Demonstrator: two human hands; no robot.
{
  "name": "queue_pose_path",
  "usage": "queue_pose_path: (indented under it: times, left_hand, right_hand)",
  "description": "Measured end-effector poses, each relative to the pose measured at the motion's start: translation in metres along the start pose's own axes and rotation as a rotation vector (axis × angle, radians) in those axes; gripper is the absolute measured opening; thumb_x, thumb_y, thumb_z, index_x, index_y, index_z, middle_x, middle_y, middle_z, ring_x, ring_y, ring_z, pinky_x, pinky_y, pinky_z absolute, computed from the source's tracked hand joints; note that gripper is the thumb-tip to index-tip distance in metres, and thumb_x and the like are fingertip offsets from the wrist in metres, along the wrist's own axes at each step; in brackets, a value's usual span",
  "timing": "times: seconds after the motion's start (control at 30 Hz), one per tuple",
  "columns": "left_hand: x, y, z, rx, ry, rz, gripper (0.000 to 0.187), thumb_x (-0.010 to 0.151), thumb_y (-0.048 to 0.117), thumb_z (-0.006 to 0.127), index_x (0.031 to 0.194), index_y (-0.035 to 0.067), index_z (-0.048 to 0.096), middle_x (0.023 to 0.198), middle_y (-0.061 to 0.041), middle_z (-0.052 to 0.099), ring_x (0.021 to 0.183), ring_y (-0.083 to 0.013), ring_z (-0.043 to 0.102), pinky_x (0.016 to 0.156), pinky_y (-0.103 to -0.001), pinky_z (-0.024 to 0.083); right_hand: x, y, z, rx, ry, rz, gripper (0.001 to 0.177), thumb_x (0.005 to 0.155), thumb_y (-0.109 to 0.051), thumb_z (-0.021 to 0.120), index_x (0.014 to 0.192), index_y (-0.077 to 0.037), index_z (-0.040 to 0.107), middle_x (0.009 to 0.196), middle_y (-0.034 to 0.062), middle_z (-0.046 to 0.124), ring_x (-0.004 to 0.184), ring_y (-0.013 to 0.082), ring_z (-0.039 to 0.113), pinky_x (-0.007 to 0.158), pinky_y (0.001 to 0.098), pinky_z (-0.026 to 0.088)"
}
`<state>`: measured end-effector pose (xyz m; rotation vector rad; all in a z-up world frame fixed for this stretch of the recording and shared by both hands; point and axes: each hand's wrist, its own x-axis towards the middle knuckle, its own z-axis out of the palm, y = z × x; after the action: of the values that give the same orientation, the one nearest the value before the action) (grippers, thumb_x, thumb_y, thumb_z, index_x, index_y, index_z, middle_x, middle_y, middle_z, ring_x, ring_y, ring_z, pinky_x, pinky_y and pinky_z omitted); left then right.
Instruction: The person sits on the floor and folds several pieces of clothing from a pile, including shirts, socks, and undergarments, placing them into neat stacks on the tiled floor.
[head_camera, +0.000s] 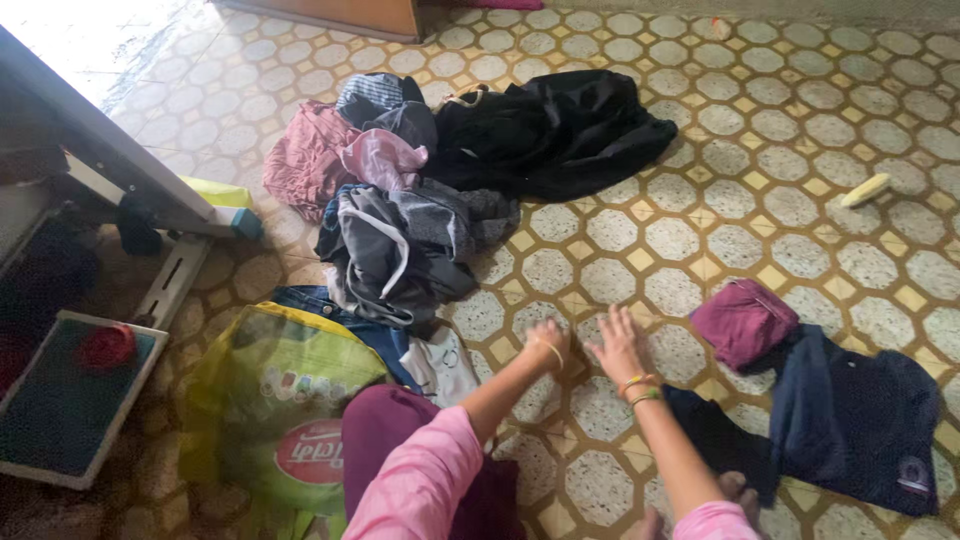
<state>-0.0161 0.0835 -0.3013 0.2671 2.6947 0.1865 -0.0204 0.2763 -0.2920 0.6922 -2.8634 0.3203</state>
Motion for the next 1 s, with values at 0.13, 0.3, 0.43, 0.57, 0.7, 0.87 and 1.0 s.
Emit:
queue_pose_path:
  times: [0.13, 0.3, 0.43, 0.57, 0.7, 0.87, 1.0]
  left_hand:
    - [0.035, -0.093, -0.053, 0.071, 0.438, -0.049, 0.019, 0.079, 0.028, 0.072, 0.089, 0.013, 0.076, 0.096, -0.012, 0.073, 0.094, -0.0295, 0.073, 0.076, -0.043, 0.058]
    - [0.039, -0.239, -0.167, 0.245, 1.028, -0.120, 0.021, 0.083, 0.018, 0.062, 0.096, 0.006, 0.074, 0.113, -0.017, 0.065, 0.124, -0.0384, 0.056, 0.104, -0.048, 0.046]
    - [0.056, -0.329, -0.214, 0.442, 1.112, -0.298, 0.038, 0.096, 0.019, 0.057, 0.131, 0.003, 0.063, 0.147, -0.019, 0.050, 0.147, -0.0410, 0.036, 0.118, -0.063, 0.030]
    - [0.084, -0.356, -0.246, 0.345, 1.106, -0.379, 0.043, 0.101, 0.024, 0.053, 0.143, 0.014, 0.055, 0.159, -0.017, 0.040, 0.152, -0.0457, 0.021, 0.111, -0.080, 0.021]
    - [0.098, -0.353, -0.281, 0.083, 0.821, -0.573, 0.071, 0.082, 0.026, 0.059, 0.151, 0.032, 0.044, 0.168, -0.012, 0.023, 0.149, -0.0488, 0.015, 0.101, -0.084, 0.021]
    - [0.128, -0.385, -0.257, -0.088, 0.729, -0.653, 0.048, 0.097, 0.016, 0.061, 0.142, 0.031, 0.053, 0.159, -0.022, 0.039, 0.122, -0.0428, 0.059, 0.095, -0.061, 0.048]
    - [0.096, -0.388, -0.216, -0.233, 0.907, -0.585, 0.043, 0.089, 0.015, 0.067, 0.130, 0.018, 0.057, 0.122, -0.016, 0.063, 0.111, -0.0386, 0.065, 0.090, -0.055, 0.051]
  right_hand:
    - [-0.005, -0.056, 0.020, 0.002, -0.245, 0.156, 0.078, 0.094, -0.060, 0.051, 0.153, -0.010, 0.040, 0.167, 0.0131, 0.025, 0.155, 0.0338, 0.020, 0.120, 0.0547, 0.022]
    - [-0.012, -0.111, 0.027, -0.085, -0.163, 0.325, 0.086, 0.093, -0.065, 0.038, 0.158, -0.010, 0.026, 0.171, 0.0118, 0.016, 0.154, 0.0362, 0.012, 0.113, 0.0655, 0.010]
    - [-0.020, -0.125, 0.017, -0.180, -0.096, 0.365, 0.078, 0.097, -0.065, 0.031, 0.158, -0.016, 0.030, 0.168, 0.0048, 0.022, 0.155, 0.0290, 0.014, 0.121, 0.0606, 0.011]
    - [-0.017, -0.129, 0.014, -0.131, 0.037, 0.344, 0.075, 0.097, -0.062, 0.031, 0.156, -0.016, 0.031, 0.166, 0.0049, 0.025, 0.156, 0.0280, 0.016, 0.123, 0.0602, 0.011]
    - [-0.015, -0.129, 0.017, -0.080, 0.155, 0.313, 0.074, 0.097, -0.060, 0.033, 0.156, -0.016, 0.031, 0.165, 0.0049, 0.025, 0.156, 0.0275, 0.017, 0.123, 0.0603, 0.012]
    - [-0.005, -0.127, 0.012, -0.284, -0.290, 0.422, 0.079, 0.095, -0.065, 0.032, 0.160, -0.022, 0.021, 0.169, 0.0021, 0.017, 0.157, 0.0259, 0.011, 0.123, 0.0570, 0.009]
    - [-0.006, -0.125, 0.016, -0.152, 0.009, 0.305, 0.080, 0.094, -0.062, 0.036, 0.160, -0.018, 0.026, 0.162, 0.0090, 0.022, 0.154, 0.0324, 0.014, 0.116, 0.0604, 0.010]
